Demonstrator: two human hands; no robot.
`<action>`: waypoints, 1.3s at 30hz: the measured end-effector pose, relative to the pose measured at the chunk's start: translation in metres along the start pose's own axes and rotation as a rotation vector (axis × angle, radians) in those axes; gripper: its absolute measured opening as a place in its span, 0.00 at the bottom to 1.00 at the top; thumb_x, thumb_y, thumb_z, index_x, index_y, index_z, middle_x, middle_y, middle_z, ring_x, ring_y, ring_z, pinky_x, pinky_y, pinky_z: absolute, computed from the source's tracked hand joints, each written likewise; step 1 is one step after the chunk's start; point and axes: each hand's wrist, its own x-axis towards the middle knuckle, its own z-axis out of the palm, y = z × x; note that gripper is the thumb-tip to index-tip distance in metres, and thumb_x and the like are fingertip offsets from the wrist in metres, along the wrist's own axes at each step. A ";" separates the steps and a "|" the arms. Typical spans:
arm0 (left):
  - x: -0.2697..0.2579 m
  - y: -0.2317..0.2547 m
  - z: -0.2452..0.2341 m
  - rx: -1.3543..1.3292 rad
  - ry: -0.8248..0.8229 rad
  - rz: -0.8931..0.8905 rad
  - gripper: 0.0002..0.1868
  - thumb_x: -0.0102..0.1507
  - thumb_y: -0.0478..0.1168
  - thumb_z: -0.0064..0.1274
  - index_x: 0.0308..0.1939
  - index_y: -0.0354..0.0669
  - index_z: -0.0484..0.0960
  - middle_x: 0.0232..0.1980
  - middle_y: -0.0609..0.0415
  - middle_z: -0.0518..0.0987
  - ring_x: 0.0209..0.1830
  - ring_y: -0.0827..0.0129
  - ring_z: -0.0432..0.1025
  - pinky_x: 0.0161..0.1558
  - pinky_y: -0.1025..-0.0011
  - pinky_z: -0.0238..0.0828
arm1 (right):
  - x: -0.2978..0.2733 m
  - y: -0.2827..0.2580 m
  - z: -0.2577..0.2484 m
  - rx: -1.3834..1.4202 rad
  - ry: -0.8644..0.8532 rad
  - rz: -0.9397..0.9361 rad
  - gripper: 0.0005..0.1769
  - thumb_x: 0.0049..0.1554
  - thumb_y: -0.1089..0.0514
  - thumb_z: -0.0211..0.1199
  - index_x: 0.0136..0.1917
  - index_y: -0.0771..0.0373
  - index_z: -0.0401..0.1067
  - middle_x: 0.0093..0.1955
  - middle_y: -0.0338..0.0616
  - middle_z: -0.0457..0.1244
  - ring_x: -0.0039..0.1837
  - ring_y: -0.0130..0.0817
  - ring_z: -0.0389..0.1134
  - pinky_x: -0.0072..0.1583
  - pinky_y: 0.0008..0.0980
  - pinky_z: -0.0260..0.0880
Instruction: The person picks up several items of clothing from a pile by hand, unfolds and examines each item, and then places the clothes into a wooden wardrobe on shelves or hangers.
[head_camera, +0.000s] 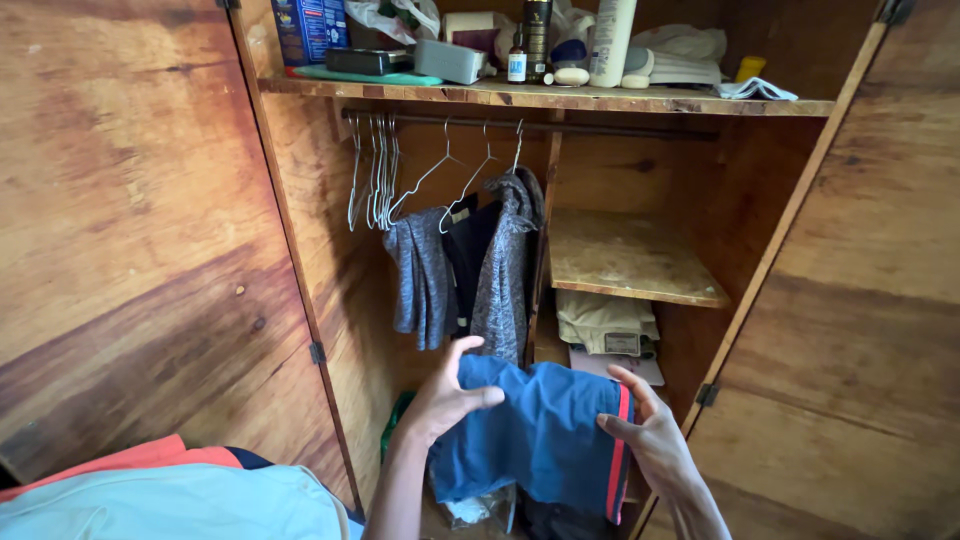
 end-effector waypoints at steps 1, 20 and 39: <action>-0.001 0.007 0.002 -0.013 -0.053 0.044 0.49 0.48 0.40 0.70 0.71 0.47 0.64 0.71 0.46 0.69 0.68 0.60 0.67 0.65 0.65 0.64 | 0.002 -0.003 -0.001 -0.047 0.014 -0.020 0.44 0.48 0.74 0.68 0.76 0.59 0.61 0.54 0.43 0.66 0.50 0.27 0.68 0.55 0.29 0.70; 0.014 0.005 0.014 0.312 0.063 -0.040 0.13 0.59 0.43 0.64 0.42 0.38 0.86 0.36 0.49 0.86 0.36 0.72 0.78 0.42 0.71 0.73 | 0.052 0.018 -0.051 -0.326 0.135 -0.126 0.15 0.56 0.62 0.68 0.57 0.66 0.77 0.41 0.42 0.71 0.42 0.25 0.68 0.46 0.29 0.71; 0.017 -0.089 0.034 -0.778 -0.058 -0.293 0.22 0.60 0.49 0.63 0.47 0.34 0.79 0.44 0.49 0.83 0.42 0.64 0.78 0.50 0.62 0.76 | 0.052 0.028 -0.035 0.251 0.116 0.196 0.17 0.64 0.51 0.52 0.60 0.64 0.71 0.49 0.42 0.69 0.49 0.30 0.69 0.52 0.33 0.70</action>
